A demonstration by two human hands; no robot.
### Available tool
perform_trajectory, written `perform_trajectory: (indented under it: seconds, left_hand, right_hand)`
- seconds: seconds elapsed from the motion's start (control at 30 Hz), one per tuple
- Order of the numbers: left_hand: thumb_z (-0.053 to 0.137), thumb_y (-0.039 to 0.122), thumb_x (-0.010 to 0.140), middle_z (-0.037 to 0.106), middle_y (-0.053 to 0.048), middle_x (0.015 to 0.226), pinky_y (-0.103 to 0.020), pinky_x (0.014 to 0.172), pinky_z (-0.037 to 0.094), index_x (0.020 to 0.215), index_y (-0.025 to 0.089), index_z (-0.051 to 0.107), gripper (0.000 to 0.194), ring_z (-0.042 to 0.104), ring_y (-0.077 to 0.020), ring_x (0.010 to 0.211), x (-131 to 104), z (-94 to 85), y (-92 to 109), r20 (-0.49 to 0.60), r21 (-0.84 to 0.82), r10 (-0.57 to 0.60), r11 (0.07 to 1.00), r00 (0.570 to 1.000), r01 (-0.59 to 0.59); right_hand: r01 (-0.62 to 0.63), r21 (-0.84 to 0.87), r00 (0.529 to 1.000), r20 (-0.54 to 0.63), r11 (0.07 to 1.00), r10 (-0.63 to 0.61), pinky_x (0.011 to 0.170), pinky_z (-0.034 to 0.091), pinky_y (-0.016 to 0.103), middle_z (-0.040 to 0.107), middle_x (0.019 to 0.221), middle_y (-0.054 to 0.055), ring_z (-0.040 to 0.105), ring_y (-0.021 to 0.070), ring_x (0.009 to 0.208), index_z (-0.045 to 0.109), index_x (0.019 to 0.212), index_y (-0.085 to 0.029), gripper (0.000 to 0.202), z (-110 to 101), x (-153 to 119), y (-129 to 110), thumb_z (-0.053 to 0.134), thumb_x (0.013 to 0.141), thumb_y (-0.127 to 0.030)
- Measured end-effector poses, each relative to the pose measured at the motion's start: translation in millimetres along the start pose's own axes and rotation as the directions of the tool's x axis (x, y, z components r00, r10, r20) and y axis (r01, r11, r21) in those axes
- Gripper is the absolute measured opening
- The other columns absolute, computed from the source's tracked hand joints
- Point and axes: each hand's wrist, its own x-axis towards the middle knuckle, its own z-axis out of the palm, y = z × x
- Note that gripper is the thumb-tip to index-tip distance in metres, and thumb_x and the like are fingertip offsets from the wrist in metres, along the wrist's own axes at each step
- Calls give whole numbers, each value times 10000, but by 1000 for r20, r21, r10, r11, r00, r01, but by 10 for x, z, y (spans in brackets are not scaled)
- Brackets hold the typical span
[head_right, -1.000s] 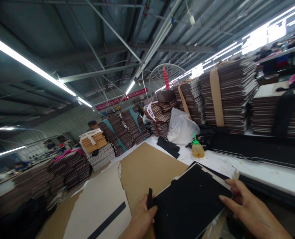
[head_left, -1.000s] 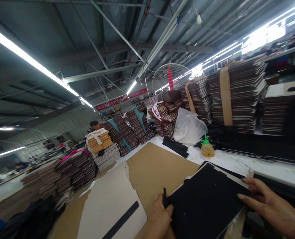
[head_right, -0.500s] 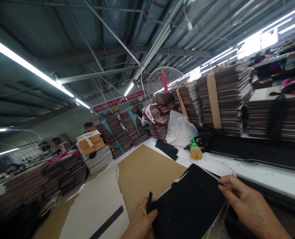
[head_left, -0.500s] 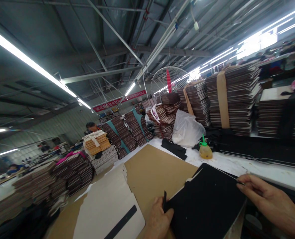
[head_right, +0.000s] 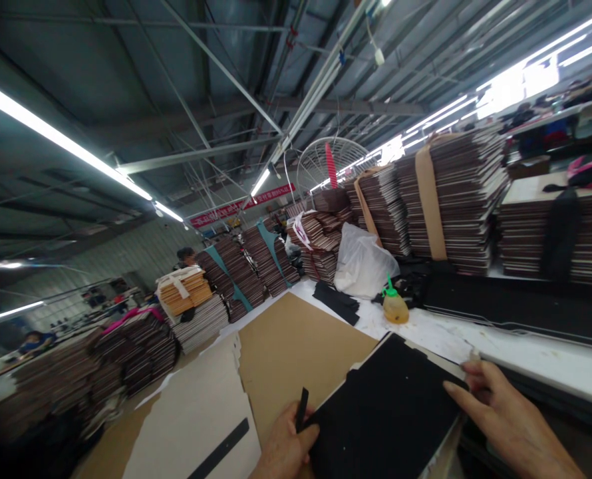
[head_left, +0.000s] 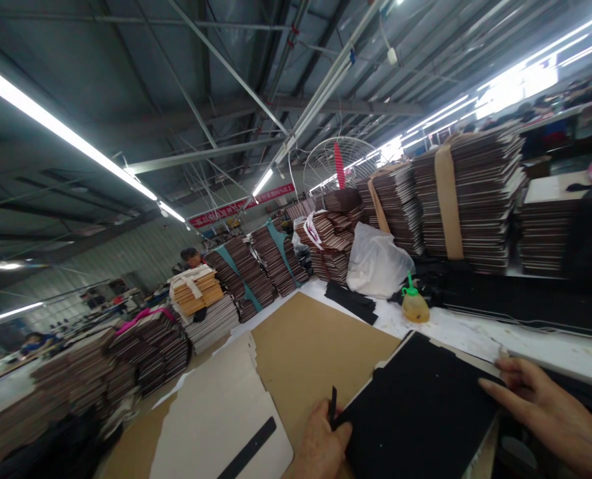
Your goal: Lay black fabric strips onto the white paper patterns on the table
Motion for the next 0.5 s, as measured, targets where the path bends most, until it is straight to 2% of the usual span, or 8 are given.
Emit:
perform_trajectory:
  seconds: [0.1, 0.2, 0.3, 0.4, 0.5]
  left_hand:
    - [729, 92, 886, 749, -31, 1040, -318, 662, 529, 1065, 218, 722, 219, 709, -204, 757, 2, -11, -26, -9, -11, 2, 1000, 1000, -2]
    - [781, 118, 835, 755, 14, 926, -311, 640, 504, 1030, 232, 746, 229, 670, -179, 661, -17, -44, -32, 9, -51, -3, 999, 1000, 3]
    - [820, 96, 758, 684, 55, 772, -301, 642, 478, 995, 229, 737, 284, 628, -162, 607, -38, -70, -20, -5, -109, -28, 994, 1000, 27]
    - [859, 132, 732, 632, 81, 711, -292, 650, 467, 1017, 225, 713, 333, 599, -142, 566, -68, -97, -5, -15, -197, -38, 980, 999, 34]
    - [909, 250, 743, 638, 82, 719, -283, 674, 487, 1063, 222, 714, 376, 596, -134, 572, -120, -131, 20, -10, -284, -17, 959, 1000, 14]
  right_hand:
    - [-46, 71, 997, 69, 996, 41, 641, 599, 417, 748, 769, 40, 736, 298, 680, 715, 1005, -300, 732, 18, 20, 3, 725, 677, -954]
    - [-35, 54, 996, 85, 998, 30, 601, 551, 405, 691, 720, 1, 672, 267, 624, 727, 1054, -301, 721, -17, 20, -81, 704, 709, -934]
    - [64, -1, 994, 94, 998, -63, 640, 555, 398, 672, 736, -11, 677, 263, 664, 763, 1095, -297, 676, -88, -5, -315, 693, 750, -874]
    - [191, 15, 974, 119, 981, -191, 680, 555, 373, 685, 776, -1, 684, 252, 716, 810, 1115, -292, 610, -142, -50, -584, 679, 839, -821]
    - [196, 46, 977, 77, 979, -199, 694, 556, 356, 676, 780, -5, 676, 244, 730, 820, 1119, -293, 597, -147, -43, -683, 676, 885, -823]
